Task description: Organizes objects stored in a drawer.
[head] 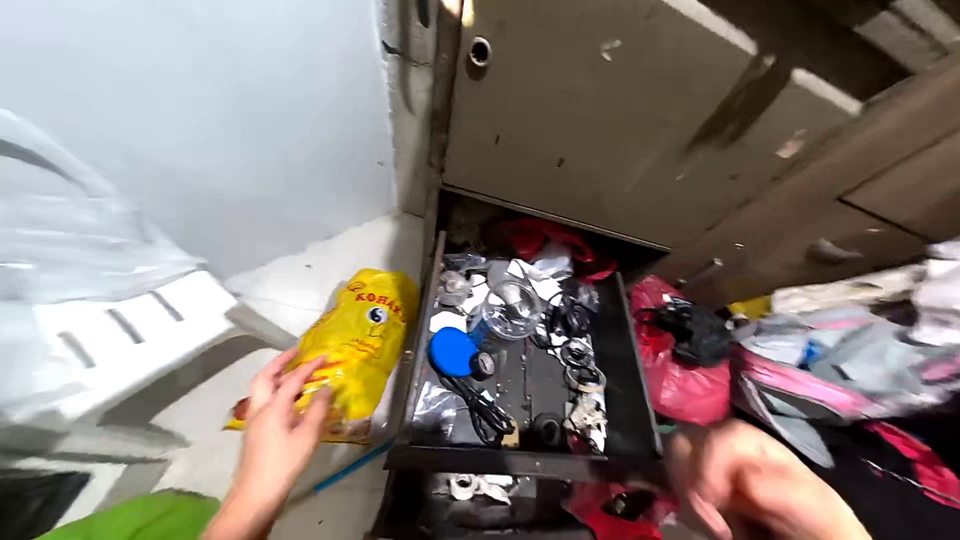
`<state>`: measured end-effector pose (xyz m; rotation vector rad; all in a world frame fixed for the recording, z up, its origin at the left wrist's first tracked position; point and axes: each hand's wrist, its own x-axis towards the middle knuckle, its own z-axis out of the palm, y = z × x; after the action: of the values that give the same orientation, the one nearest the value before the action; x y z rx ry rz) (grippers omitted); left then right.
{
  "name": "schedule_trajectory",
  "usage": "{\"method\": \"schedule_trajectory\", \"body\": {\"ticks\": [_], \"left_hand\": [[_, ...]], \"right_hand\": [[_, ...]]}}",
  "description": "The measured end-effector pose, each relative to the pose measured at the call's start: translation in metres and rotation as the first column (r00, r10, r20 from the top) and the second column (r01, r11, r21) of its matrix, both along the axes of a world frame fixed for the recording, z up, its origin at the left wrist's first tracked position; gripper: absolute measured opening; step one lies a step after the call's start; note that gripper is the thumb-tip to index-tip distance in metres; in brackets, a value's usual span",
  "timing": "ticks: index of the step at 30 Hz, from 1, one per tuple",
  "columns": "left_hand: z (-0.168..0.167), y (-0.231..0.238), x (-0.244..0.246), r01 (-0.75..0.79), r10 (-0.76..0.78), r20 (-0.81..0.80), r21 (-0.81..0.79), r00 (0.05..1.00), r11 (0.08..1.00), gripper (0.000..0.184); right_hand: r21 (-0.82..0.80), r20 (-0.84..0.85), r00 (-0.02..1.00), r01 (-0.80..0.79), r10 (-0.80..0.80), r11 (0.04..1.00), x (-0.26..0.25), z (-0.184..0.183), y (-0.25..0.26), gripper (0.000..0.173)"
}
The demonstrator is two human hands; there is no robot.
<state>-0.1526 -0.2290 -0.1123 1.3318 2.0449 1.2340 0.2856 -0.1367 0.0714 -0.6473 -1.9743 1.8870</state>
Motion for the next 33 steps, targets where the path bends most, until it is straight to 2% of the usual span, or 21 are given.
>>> {"method": "schedule_trajectory", "body": {"ticks": [1,2,4,5,6,8,10,11,12,14,16,18,21,24,26,28,30,31,33], "left_hand": [[0.011,0.013,0.008,0.016,-0.016,-0.034,0.016,0.999,1.000,0.038],[0.021,0.025,0.016,0.046,-0.045,-0.078,0.022,0.996,0.999,0.036],[0.036,0.045,0.029,0.154,-0.151,-0.175,0.006,0.973,0.988,0.034],[0.044,0.053,0.035,0.223,-0.223,-0.206,-0.022,0.953,0.974,0.032],[0.049,0.059,0.041,0.298,-0.305,-0.230,-0.062,0.924,0.952,0.031],[0.053,0.069,0.050,0.452,-0.461,-0.262,-0.097,0.848,0.886,0.029],[0.055,0.079,0.059,0.562,-0.577,-0.246,-0.136,0.779,0.816,0.028],[0.061,0.085,0.064,0.598,-0.644,-0.200,-0.248,0.738,0.762,0.027],[0.066,0.092,0.068,0.626,-0.710,-0.156,-0.371,0.687,0.687,0.028],[0.068,0.113,0.073,0.657,-0.845,-0.080,-0.592,0.528,0.467,0.032],[0.057,0.133,0.081,0.641,-0.933,-0.052,-0.713,0.356,0.284,0.034],[0.041,0.147,0.092,0.636,-0.977,-0.008,-0.758,0.214,0.146,0.032],[0.017,0.163,0.111,0.645,-0.997,0.061,-0.764,0.041,-0.020,0.025],[-0.001,0.172,0.135,0.646,-0.988,0.137,-0.748,-0.076,-0.153,0.026],[-0.006,0.179,0.151,0.594,-0.972,0.182,-0.770,-0.146,-0.233,0.031],[-0.018,0.178,0.169,0.633,-0.966,0.138,-0.734,-0.217,-0.247,0.040],[-0.031,0.175,0.195,0.713,-0.962,0.085,-0.655,-0.258,-0.249,0.038],[-0.038,0.174,0.210,0.741,-0.969,0.112,-0.627,-0.220,-0.240,0.035],[-0.052,0.170,0.235,0.760,-0.956,0.294,-0.621,-0.003,-0.193,0.042]], "right_hand": [[0.059,0.097,0.995,0.014,-0.020,0.998,-0.017,-0.021,0.036,0.036],[0.124,0.262,0.965,-0.040,0.006,0.991,-0.038,-0.047,0.067,0.033],[0.118,0.600,0.780,-0.309,0.180,0.944,-0.087,-0.103,0.106,0.031],[0.079,0.707,0.665,-0.415,0.242,0.907,-0.108,-0.134,0.114,0.032],[0.054,0.774,0.568,-0.500,0.281,0.864,-0.122,-0.166,0.116,0.034],[0.032,0.832,0.460,-0.597,0.309,0.801,-0.137,-0.217,0.115,0.038],[0.024,0.837,0.451,-0.596,0.309,0.803,-0.140,-0.240,0.112,0.042],[0.027,0.833,0.458,-0.593,0.310,0.805,-0.139,-0.245,0.111,0.043],[0.014,0.826,0.462,-0.589,0.323,0.808,-0.137,-0.244,0.109,0.043],[-0.050,0.808,0.454,-0.584,0.377,0.810,-0.131,-0.220,0.109,0.043],[-0.051,0.713,0.571,-0.535,0.406,0.843,-0.113,-0.178,0.111,0.032],[-0.024,0.589,0.696,-0.494,0.411,0.869,-0.093,-0.124,0.119,0.027],[0.149,0.498,0.841,-0.323,0.212,0.935,-0.080,-0.057,0.136,0.023],[0.359,0.410,0.912,-0.176,0.014,0.917,-0.089,-0.046,0.156,0.022],[0.331,0.383,0.924,-0.154,0.017,0.931,-0.100,-0.052,0.172,0.023],[0.219,0.408,0.912,-0.141,0.041,0.965,-0.105,-0.060,0.182,0.022],[0.153,0.411,0.911,-0.111,0.038,0.982,-0.104,-0.068,0.186,0.019],[0.150,0.391,0.920,-0.082,0.017,0.985,-0.103,-0.072,0.186,0.017],[0.162,0.333,0.942,-0.001,-0.053,0.987,-0.096,-0.074,0.185,0.015]]}}
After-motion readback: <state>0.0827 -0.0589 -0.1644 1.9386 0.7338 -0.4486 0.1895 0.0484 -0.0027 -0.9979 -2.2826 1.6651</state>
